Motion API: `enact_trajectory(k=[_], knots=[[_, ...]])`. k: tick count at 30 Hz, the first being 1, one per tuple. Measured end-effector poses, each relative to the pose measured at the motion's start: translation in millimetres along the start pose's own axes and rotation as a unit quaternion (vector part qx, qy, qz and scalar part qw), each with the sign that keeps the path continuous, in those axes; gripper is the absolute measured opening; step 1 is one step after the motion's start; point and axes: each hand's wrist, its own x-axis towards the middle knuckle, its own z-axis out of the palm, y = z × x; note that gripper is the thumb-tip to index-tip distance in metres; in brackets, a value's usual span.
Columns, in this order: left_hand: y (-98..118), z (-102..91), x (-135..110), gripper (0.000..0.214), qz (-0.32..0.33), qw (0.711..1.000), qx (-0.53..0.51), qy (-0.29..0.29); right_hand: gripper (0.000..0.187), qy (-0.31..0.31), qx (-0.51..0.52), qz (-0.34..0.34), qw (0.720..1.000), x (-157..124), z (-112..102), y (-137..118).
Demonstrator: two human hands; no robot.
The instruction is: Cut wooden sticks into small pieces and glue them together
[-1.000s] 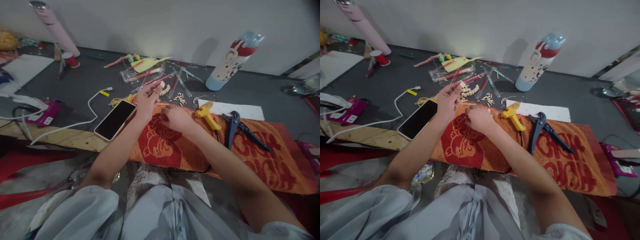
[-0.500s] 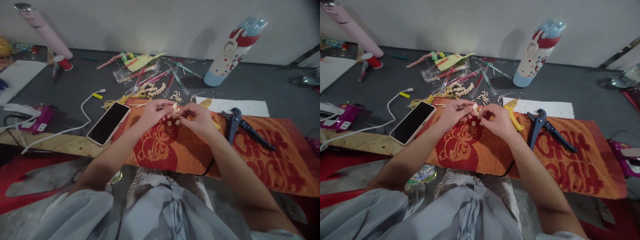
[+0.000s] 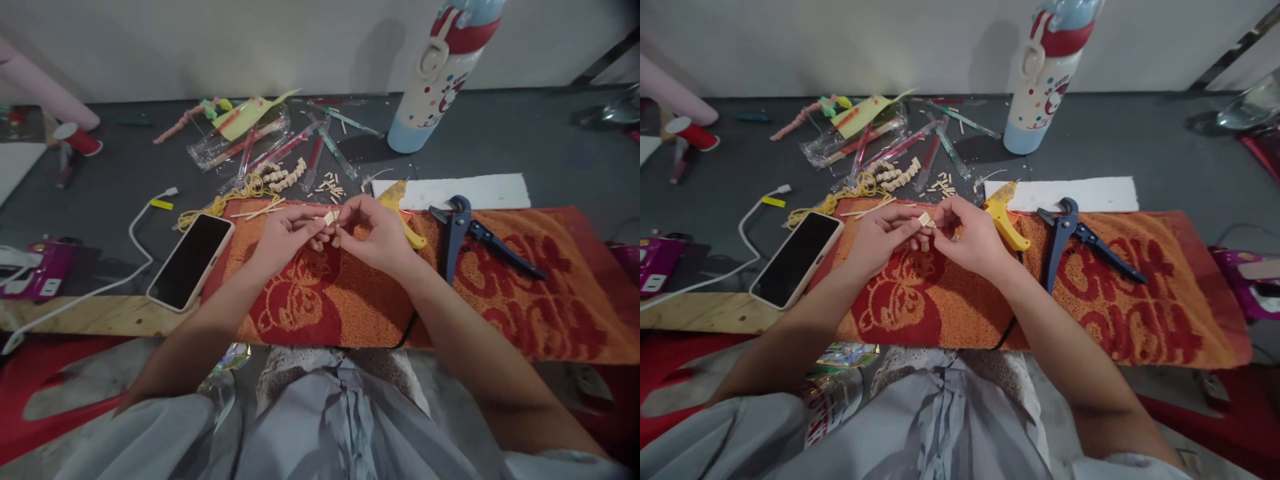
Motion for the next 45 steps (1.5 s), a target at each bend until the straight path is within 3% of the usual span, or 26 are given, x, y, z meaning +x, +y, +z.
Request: enact_trajectory(k=[4, 12, 24, 37, 41, 45], knots=[[1, 1.0, -1, 0.037, -0.023, 0.999, -0.035, 0.000, 0.016, 0.005, 0.007, -0.008, 1.000, -1, -3, -1], [6, 2.4, -1, 0.035, -0.068, 0.997, -0.022, -0.031, 0.013, 0.020, -0.138, -0.051, 0.989, -2, -9, -4], [9, 1.8, -2, 0.041, -0.095, 0.994, 0.029, -0.050, 0.018, 0.022, -0.135, -0.167, 0.976, -1, -9, 6], [6, 1.3, -2, 0.039, -0.061, 0.996, 0.050, -0.046, 0.015, 0.028, -0.115, -0.124, 0.985, -3, -7, 6], [5, 2.0, -2, 0.039, -0.014, 0.998, 0.059, -0.019, 0.003, 0.055, -0.085, -0.115, 0.988, 0, -10, 2], [4, 2.3, -4, 0.034, 0.060, 0.995, 0.077, 0.000, 0.010, 0.049, -0.044, -0.106, 0.992, 2, -12, 0]])
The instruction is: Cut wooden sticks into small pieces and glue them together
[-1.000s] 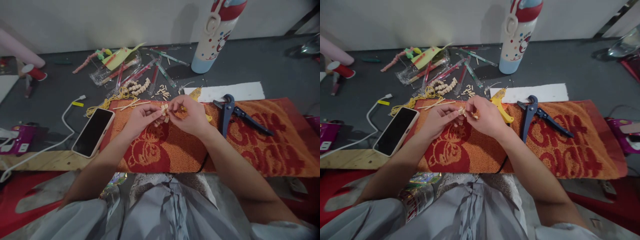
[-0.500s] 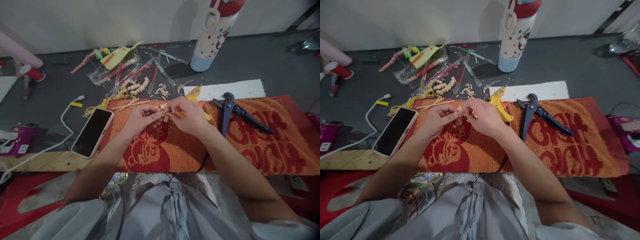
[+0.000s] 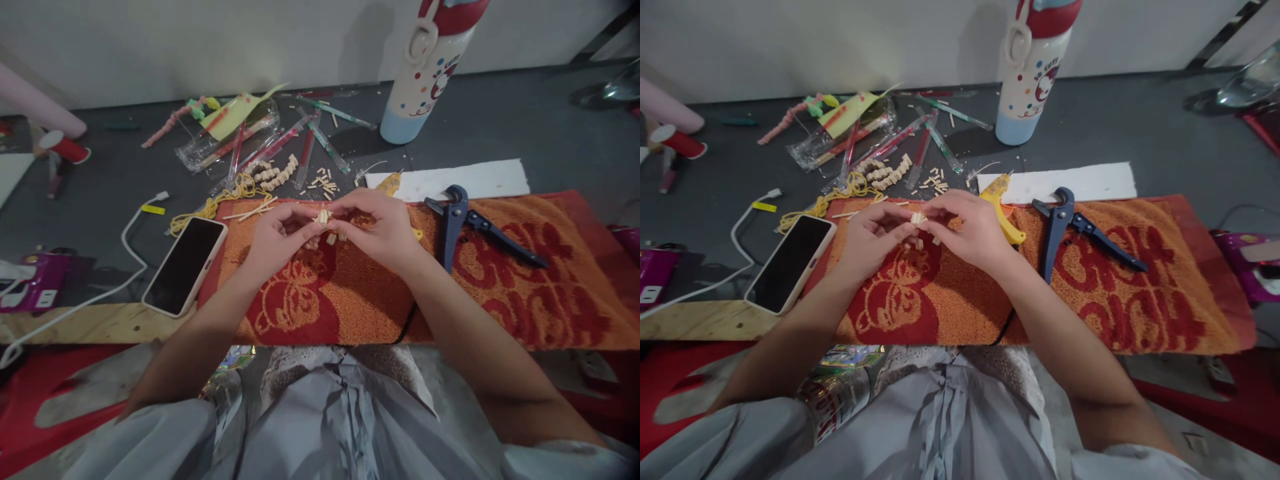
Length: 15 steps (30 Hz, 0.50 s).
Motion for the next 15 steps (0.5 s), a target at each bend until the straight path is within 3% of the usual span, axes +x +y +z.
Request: enact_trajectory(k=[8, 15], knots=[[-3.3, -2.6, -5.0, 0.018, 0.136, 0.981, 0.134, 0.030, 0.010, 0.012, 0.002, -0.032, 0.999, -0.8, 1.4, 1.5], [-7.0, -4.8, -6.1, 0.016, 0.191, 0.965, 0.177, 0.032, 0.007, 0.023, 0.003, -0.060, 0.998, -2.6, 2.2, 3.5]])
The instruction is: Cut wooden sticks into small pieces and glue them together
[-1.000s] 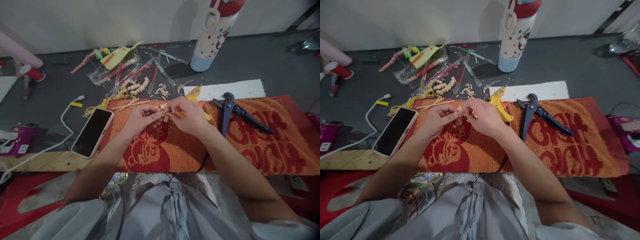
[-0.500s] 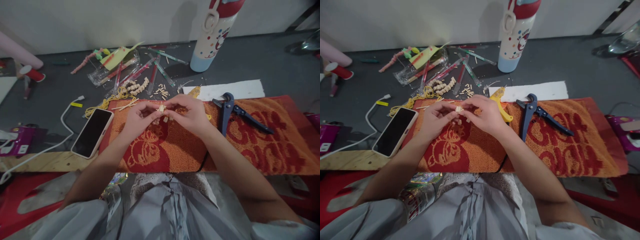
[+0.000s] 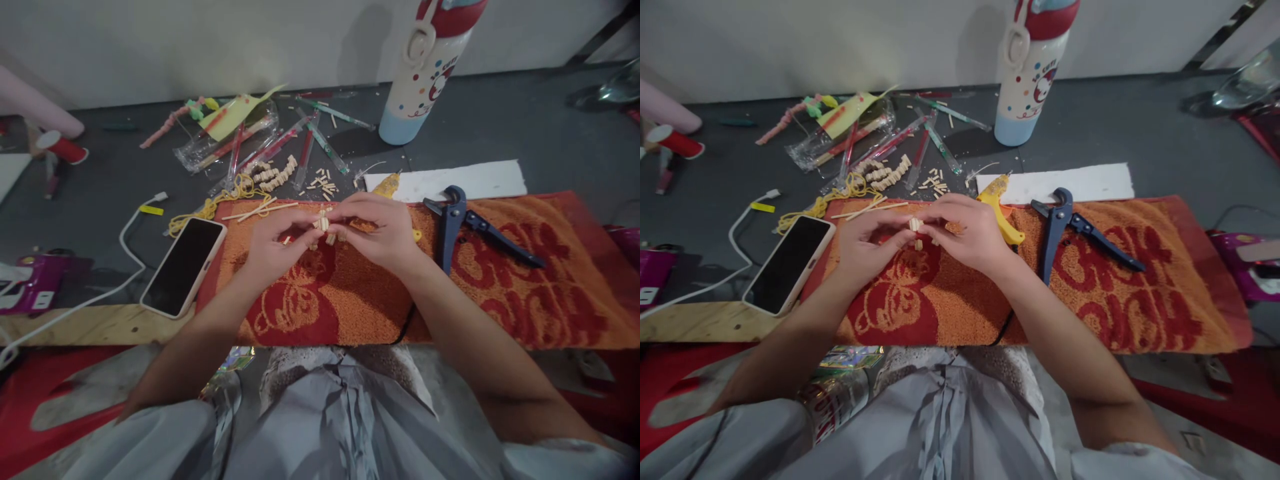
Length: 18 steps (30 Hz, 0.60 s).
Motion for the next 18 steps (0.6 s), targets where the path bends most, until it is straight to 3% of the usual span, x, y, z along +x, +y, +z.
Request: enact_trajectory(k=[4, 6, 11, 14, 18], knots=[[2, 0.3, 0, 0.019, -0.019, 1.000, -0.004, -0.002, 0.007, -0.001, 0.008, 0.005, 1.000, 0, 0, -1], [6, 1.0, 1, 0.023, -0.061, 0.997, -0.043, -0.006, 0.007, -0.004, 0.027, 0.021, 0.999, 1, 0, -3], [16, 3.1, 6, 0.037, -0.198, 0.967, -0.160, -0.017, 0.011, -0.033, 0.108, 0.156, 0.981, 3, 1, -4], [16, 3.1, 8, 0.041, -0.231, 0.953, -0.195, -0.030, 0.017, -0.051, 0.163, 0.225, 0.959, 4, 2, -2], [13, 2.2, 9, 0.042, -0.250, 0.942, -0.217, -0.049, 0.022, -0.057, 0.203, 0.257, 0.943, 4, 3, -1]])
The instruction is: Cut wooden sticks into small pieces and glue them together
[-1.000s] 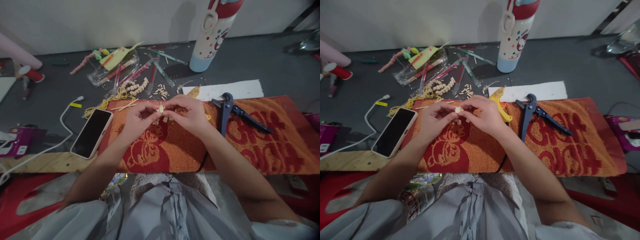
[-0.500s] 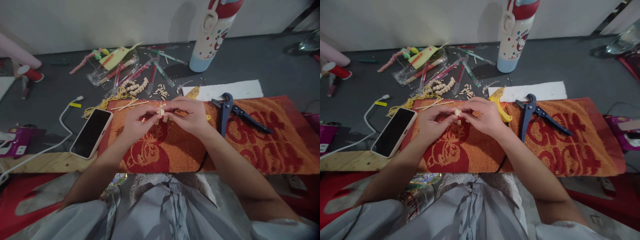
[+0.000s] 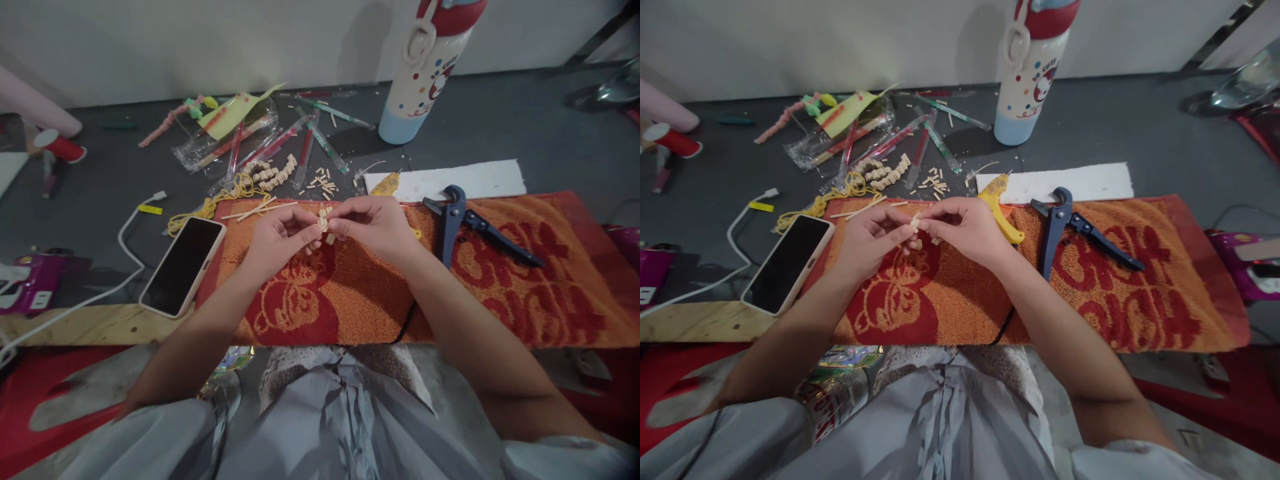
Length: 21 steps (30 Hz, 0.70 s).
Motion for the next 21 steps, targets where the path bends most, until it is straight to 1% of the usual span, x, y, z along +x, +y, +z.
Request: enact_trajectory(k=[6, 11, 15, 21], knots=[[-0.5, -1.0, 0.4, 0.041, -0.024, 1.000, -0.005, -0.007, 0.030, -0.015, -0.005, 0.019, 1.000, -0.4, -0.6, 0.9], [0.0, -0.6, 0.5, 0.042, -0.033, 0.999, -0.011, -0.005, 0.028, -0.016, -0.013, 0.013, 1.000, -0.2, -0.5, 3.5], [0.2, -0.5, 0.5, 0.041, -0.045, 0.999, -0.018, -0.005, 0.030, -0.016, -0.007, 0.013, 1.000, 0.3, -0.1, 4.8], [-2.0, -1.5, 0.8, 0.040, -0.033, 0.999, -0.007, -0.011, 0.033, -0.027, 0.007, 0.023, 0.999, 1.3, -0.3, 3.2]])
